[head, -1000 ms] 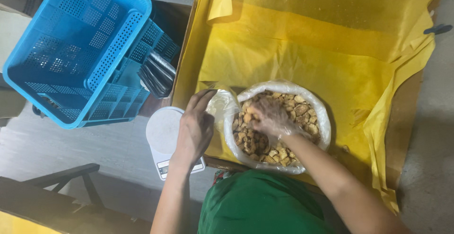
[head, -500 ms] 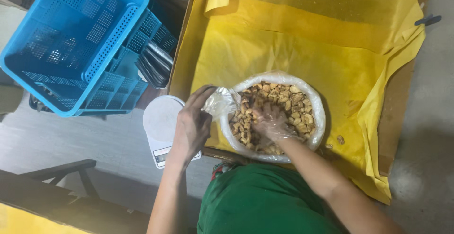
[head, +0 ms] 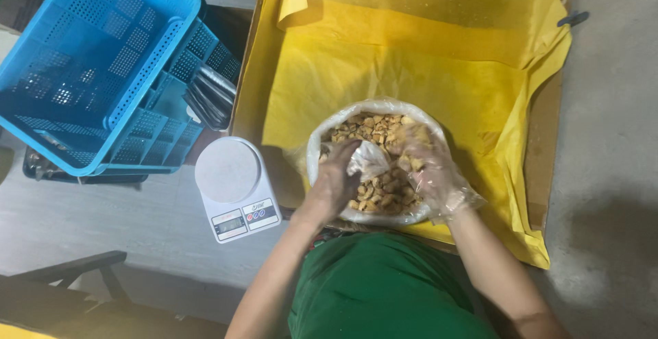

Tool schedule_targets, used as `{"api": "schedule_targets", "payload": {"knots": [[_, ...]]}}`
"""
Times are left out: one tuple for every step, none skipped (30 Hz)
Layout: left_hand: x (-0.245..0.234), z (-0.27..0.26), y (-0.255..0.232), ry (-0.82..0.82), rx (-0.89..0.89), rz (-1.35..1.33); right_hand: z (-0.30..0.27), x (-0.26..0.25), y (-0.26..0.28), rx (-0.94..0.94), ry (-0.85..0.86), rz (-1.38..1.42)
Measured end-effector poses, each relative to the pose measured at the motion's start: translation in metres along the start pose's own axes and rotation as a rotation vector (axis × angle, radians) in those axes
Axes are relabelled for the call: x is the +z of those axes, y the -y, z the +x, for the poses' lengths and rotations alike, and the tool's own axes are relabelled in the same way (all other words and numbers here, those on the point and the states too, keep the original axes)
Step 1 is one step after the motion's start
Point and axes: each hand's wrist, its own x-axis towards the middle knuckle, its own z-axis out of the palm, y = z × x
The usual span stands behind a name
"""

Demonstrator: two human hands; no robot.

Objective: The person scoops snack pieces from a large bag into small clear pouches, weighs each pouch on a digital scale, and places the filled pouches into a blue basket. The process repeats with multiple pouches.

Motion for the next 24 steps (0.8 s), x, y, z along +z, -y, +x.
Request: {"api": "schedule_targets", "payload": {"knots": [[0.013,0.004,-0.001,0.013,0.002,0.020,-0.001,-0.003,0.018,-0.406,0.009,-0.140],[0.026,0.009,-0.003,0.026,0.004,0.039,0.000,-0.005,0.034,-0.277,0.088,0.400],[0.037,0.013,-0.005,0.037,0.009,0.060,0.002,-0.006,0.049,-0.133,0.166,0.935],[0.046,0.016,-0.008,0.033,-0.043,0.039,0.004,-0.004,0.062,0.028,0.247,1.466],[0.054,0.019,-0.011,0.029,-0.094,0.020,0.005,0.000,0.072,0.038,0.110,1.362],[0.059,0.022,-0.013,0.027,-0.145,0.001,0.006,0.004,0.080,0.046,-0.025,1.256],[0.061,0.023,-0.015,0.001,-0.135,-0.014,0.007,0.008,0.086,0.053,-0.158,1.149],[0.063,0.024,-0.016,-0.024,-0.124,-0.028,0.007,0.008,0.091,0.050,-0.185,1.100],[0.063,0.024,-0.017,-0.050,-0.119,-0.043,0.006,0.010,0.094,0.052,-0.210,1.052],[0.063,0.024,-0.017,-0.060,-0.104,-0.025,0.006,0.012,0.096,0.054,-0.235,1.003],[0.061,0.024,-0.018,-0.071,-0.088,-0.007,0.007,0.014,0.099,-0.001,-0.210,1.027],[0.059,0.024,-0.019,-0.082,-0.072,0.012,0.008,0.017,0.102,-0.057,-0.185,1.050],[0.058,0.023,-0.020,-0.092,-0.070,-0.009,0.009,0.018,0.106,-0.112,-0.164,1.072],[0.057,0.023,-0.022,-0.103,-0.068,-0.029,0.010,0.018,0.111,-0.086,-0.168,1.040],[0.056,0.022,-0.023,-0.112,-0.070,-0.051,0.009,0.019,0.117,-0.055,-0.172,1.008],[0.055,0.021,-0.025,-0.083,-0.118,-0.098,0.007,0.019,0.123,-0.025,-0.175,0.976],[0.054,0.019,-0.026,-0.054,-0.168,-0.144,0.006,0.017,0.128,0.119,-0.128,1.456],[0.051,0.019,-0.028,-0.025,-0.217,-0.189,0.003,0.012,0.133,0.272,-0.067,1.932],[0.049,0.018,-0.028,-0.033,-0.182,-0.201,-0.001,0.005,0.136,0.440,0.009,2.403],[0.045,0.019,-0.028,-0.042,-0.147,-0.213,-0.004,-0.004,0.136,0.621,0.104,2.867],[0.040,0.019,-0.028,-0.051,-0.116,-0.224,-0.008,-0.008,0.133,0.439,0.158,2.607],[0.033,0.018,-0.027,-0.064,-0.135,-0.202,-0.012,-0.013,0.127,0.242,0.155,2.163],[0.025,0.018,-0.025,-0.078,-0.152,-0.180,-0.014,-0.017,0.116,0.088,0.098,1.767],[0.015,0.018,-0.024,-0.092,-0.168,-0.158,-0.018,-0.019,0.101,-0.009,0.045,1.286]]}}
